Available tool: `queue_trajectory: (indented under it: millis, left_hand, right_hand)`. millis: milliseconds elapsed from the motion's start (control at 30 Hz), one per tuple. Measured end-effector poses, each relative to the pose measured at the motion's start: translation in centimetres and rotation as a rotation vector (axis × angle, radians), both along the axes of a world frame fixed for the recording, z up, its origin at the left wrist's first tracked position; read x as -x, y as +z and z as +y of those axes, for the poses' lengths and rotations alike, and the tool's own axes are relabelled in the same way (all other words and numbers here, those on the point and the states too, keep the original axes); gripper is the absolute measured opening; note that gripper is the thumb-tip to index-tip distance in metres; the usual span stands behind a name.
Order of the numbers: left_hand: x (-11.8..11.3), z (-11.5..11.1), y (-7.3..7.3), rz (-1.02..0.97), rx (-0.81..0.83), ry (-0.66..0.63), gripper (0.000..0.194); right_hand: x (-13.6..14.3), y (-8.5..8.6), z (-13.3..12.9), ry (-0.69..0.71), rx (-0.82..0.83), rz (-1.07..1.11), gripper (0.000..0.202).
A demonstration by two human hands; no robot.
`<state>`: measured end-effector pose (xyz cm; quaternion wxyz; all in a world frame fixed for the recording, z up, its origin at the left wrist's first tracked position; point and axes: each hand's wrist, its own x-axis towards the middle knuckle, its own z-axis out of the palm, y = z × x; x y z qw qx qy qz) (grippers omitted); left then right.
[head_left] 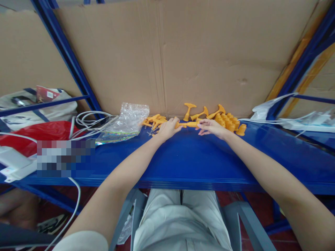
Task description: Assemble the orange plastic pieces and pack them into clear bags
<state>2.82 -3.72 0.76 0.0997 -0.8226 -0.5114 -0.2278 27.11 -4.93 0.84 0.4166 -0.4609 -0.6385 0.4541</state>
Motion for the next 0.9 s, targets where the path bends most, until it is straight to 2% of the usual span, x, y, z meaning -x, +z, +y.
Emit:
queue_trajectory:
  millis: [100,300,433,533,667,900]
  left_hand:
    - [0.0,0.1,-0.1,-0.017,-0.012,-0.010,0.027]
    - [0.0,0.2,-0.3,-0.033,-0.019,-0.014,0.027]
    - [0.0,0.1,-0.2,-0.041,-0.013,0.000,0.027]
    - [-0.1,-0.2,0.0,-0.049,-0.006,-0.002,0.027]
    - [-0.1,-0.5,0.1,-0.058,0.001,-0.018,0.025]
    - [-0.1,-0.7,0.1,-0.063,-0.021,-0.023,0.025]
  right_hand:
    - [0.5,0.2,-0.3,-0.019,0.009,-0.019,0.021]
    - [0.9,0.2,-0.3,-0.054,0.020,-0.071,0.038]
    - [0.6,0.0,0.0,-0.009,-0.037,-0.055,0.030]
    - [0.4,-0.1,0.1,-0.006,-0.077,-0.019,0.036]
    - [0.5,0.2,-0.2,0.013,-0.117,-0.013,0.030]
    - [1.2,1.2,-1.7,-0.052,-0.103,-0.071,0.029]
